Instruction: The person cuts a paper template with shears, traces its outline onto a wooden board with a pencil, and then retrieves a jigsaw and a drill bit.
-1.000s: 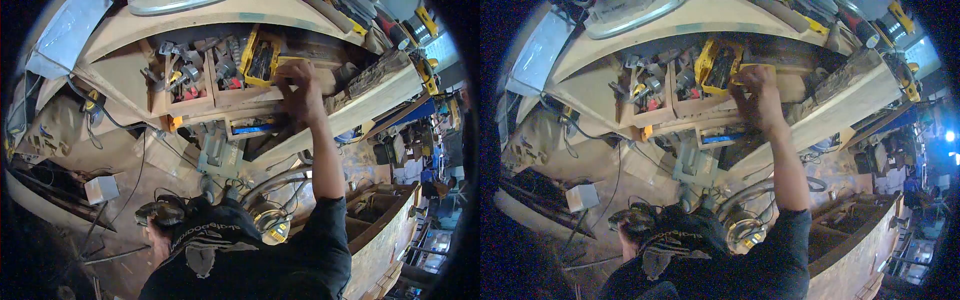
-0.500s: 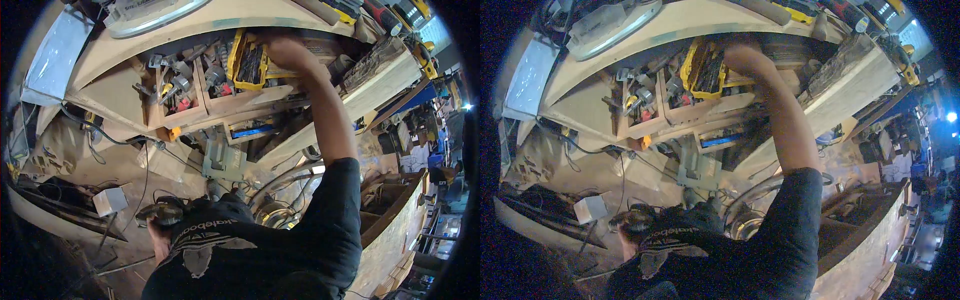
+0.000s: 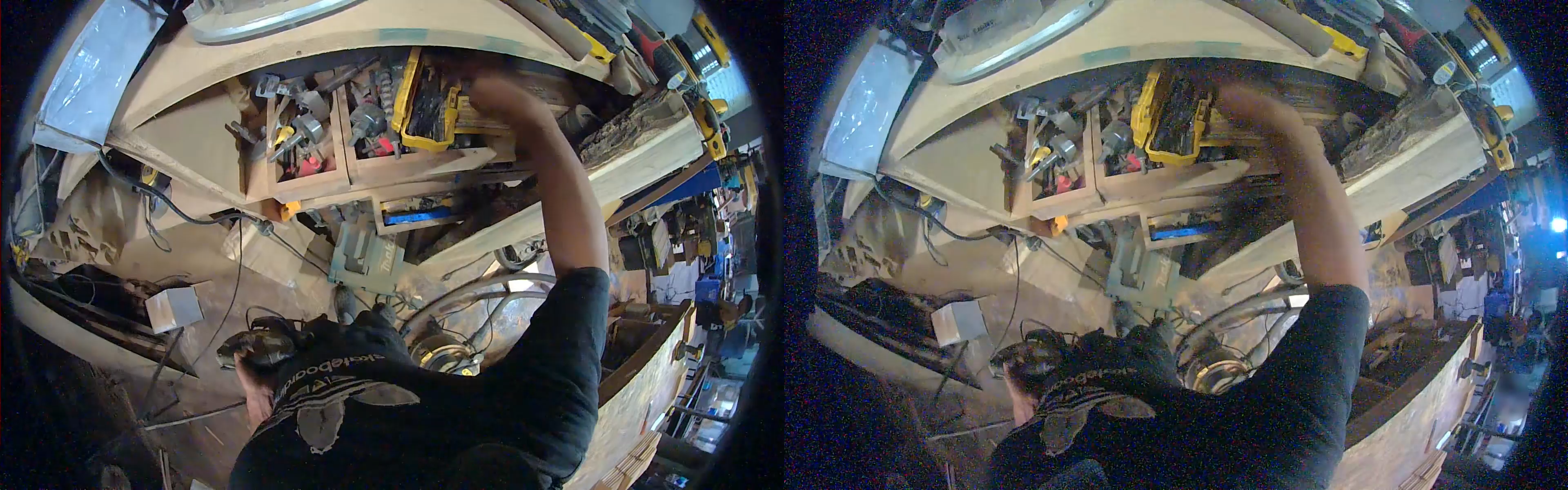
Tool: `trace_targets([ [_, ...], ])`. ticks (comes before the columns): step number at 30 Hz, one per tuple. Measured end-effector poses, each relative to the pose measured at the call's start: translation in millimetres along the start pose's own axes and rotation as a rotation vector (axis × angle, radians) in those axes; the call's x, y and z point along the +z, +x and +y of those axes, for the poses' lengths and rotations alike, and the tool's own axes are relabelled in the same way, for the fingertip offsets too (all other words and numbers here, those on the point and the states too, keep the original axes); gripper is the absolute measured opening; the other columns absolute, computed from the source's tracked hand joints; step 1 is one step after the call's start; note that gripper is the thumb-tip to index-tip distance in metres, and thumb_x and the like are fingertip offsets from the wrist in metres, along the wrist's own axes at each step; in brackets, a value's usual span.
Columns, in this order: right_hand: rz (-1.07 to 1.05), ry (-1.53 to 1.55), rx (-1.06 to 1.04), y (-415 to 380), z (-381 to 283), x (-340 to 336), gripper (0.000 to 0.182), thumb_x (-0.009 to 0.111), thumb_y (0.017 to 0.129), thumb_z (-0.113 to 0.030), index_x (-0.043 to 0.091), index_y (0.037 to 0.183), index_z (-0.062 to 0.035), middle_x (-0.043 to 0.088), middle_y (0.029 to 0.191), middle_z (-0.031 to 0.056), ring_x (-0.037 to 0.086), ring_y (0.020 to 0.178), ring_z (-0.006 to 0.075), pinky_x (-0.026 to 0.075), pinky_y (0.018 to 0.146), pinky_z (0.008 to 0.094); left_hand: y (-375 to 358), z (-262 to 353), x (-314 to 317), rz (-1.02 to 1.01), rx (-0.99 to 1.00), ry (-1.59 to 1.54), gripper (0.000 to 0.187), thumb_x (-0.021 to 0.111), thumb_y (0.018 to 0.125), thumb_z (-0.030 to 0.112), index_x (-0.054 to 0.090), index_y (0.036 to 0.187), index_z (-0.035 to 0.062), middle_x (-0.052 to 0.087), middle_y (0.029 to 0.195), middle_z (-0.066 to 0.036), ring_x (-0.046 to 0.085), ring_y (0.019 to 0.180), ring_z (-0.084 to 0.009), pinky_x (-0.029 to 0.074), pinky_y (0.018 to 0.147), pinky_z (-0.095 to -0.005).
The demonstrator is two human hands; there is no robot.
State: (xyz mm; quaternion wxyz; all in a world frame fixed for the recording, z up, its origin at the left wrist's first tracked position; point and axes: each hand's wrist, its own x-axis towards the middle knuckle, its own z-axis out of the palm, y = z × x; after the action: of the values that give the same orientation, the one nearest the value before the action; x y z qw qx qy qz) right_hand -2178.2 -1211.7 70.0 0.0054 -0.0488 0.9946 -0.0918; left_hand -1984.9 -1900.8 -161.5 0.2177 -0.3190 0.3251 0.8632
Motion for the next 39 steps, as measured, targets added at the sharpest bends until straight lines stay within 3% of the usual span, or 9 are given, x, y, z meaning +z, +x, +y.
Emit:
trace_targets([
  [6, -0.087, -0.146, 0.303, -19, -23, -15, 0.037, 0.05, 0.1, -0.019, 0.066, 0.134, -0.0163, 0.062, 0.141, 0.0146, 0.062, 0.127, 0.0233, 0.051, 0.105, 0.0383, -10, -3, 27, 0.081, 0.004, -0.006, 0.048, 0.061, 0.089, 0.041, 0.064, 0.127, 0.012, 0.065, 0.129, -0.012, 0.058, 0.122, -0.0373, 0.042, 0.11, -0.0578],
  [9, 0.452, -0.895, -0.817, -38, -9, 3, 0.032, 0.062, 0.096, -0.022, 0.07, 0.126, -0.0167, 0.065, 0.136, 0.0118, 0.065, 0.121, 0.0291, 0.055, 0.097, 0.0374, -14, -2, 40, 0.163, 0.023, 0.004, 0.048, 0.061, 0.089, 0.039, 0.063, 0.128, 0.0108, 0.064, 0.13, -0.014, 0.057, 0.122, -0.0383, 0.041, 0.111, -0.0581],
  [13, 0.228, -0.018, -0.225, -51, -55, -8, 0.039, 0.069, 0.094, -0.021, 0.064, 0.132, -0.0127, 0.064, 0.138, 0.0128, 0.065, 0.121, 0.0352, 0.053, 0.1, 0.0372, -6, 1, 33, 0.13, 0.027, 0.029, 0.05, 0.061, 0.087, 0.037, 0.061, 0.127, 0.0091, 0.064, 0.129, -0.015, 0.057, 0.122, -0.0392, 0.041, 0.111, -0.0582],
  [18, 0.222, 0.458, -0.212, -47, -26, 18, 0.039, 0.07, 0.094, -0.021, 0.064, 0.131, -0.0095, 0.064, 0.137, 0.014, 0.065, 0.119, 0.0355, 0.053, 0.1, 0.0372, 3, 3, 30, 0.158, 0.044, 0.043, 0.053, 0.06, 0.086, 0.039, 0.06, 0.129, 0.0084, 0.063, 0.13, -0.016, 0.056, 0.123, -0.0398, 0.04, 0.113, -0.0586],
  [21, 0.228, 0.208, -0.141, -51, -33, 8, 0.035, 0.067, 0.096, -0.026, 0.066, 0.127, -0.0092, 0.065, 0.135, 0.0119, 0.067, 0.111, 0.0368, 0.054, 0.098, 0.0388, -4, 2, 46, 0.155, -0.021, -0.02, 0.055, 0.06, 0.086, 0.038, 0.059, 0.133, 0.0085, 0.062, 0.134, -0.016, 0.055, 0.126, -0.04, 0.039, 0.115, -0.0586],
  [23, 0.426, -0.395, -0.532, -52, -33, 1, 0.036, 0.075, 0.075, -0.013, 0.069, 0.11, -0.0124, 0.062, 0.123, 0.0096, 0.06, 0.114, 0.0357, 0.056, 0.092, 0.0432, -7, 0, 57, 0.227, 0.112, 0.123, 0.057, 0.06, 0.087, 0.039, 0.058, 0.136, 0.0088, 0.061, 0.136, -0.016, 0.054, 0.128, -0.0399, 0.039, 0.115, -0.0586],
  [27, 0.206, -0.417, -0.377, -51, -11, -1, 0.034, 0.052, 0.101, -0.022, 0.065, 0.132, -0.014, 0.062, 0.137, 0.0106, 0.062, 0.118, 0.0284, 0.054, 0.097, 0.0414, -3, 0, 50, 0.377, 0.161, 0.131, 0.058, 0.059, 0.089, 0.04, 0.058, 0.138, 0.0092, 0.061, 0.138, -0.016, 0.054, 0.129, -0.0394, 0.038, 0.116, -0.0585],
  [29, 0.169, -0.263, -0.066, -49, 1, -3, 0.021, 0.068, 0.091, -0.019, 0.065, 0.11, -0.0108, 0.069, 0.107, 0.016, 0.068, 0.092, 0.0371, 0.059, 0.081, 0.0428, 2, 5, 29, 0.229, 0.023, 0.003, 0.058, 0.059, 0.091, 0.043, 0.058, 0.138, 0.0091, 0.061, 0.138, -0.016, 0.054, 0.129, -0.0395, 0.037, 0.116, -0.0585],
  [39, 0.235, -0.11, 0.131, -26, 35, -6, 0.026, 0.063, 0.093, -0.017, 0.065, 0.119, -0.0128, 0.069, 0.109, 0.0182, 0.068, 0.095, 0.0384, 0.057, 0.084, 0.0448, 2, 7, 32, 0.047, -0.01, 0.027, 0.057, 0.06, 0.087, 0.044, 0.061, 0.131, 0.009, 0.064, 0.132, -0.015, 0.058, 0.123, -0.0384, 0.042, 0.11, -0.0578],
])
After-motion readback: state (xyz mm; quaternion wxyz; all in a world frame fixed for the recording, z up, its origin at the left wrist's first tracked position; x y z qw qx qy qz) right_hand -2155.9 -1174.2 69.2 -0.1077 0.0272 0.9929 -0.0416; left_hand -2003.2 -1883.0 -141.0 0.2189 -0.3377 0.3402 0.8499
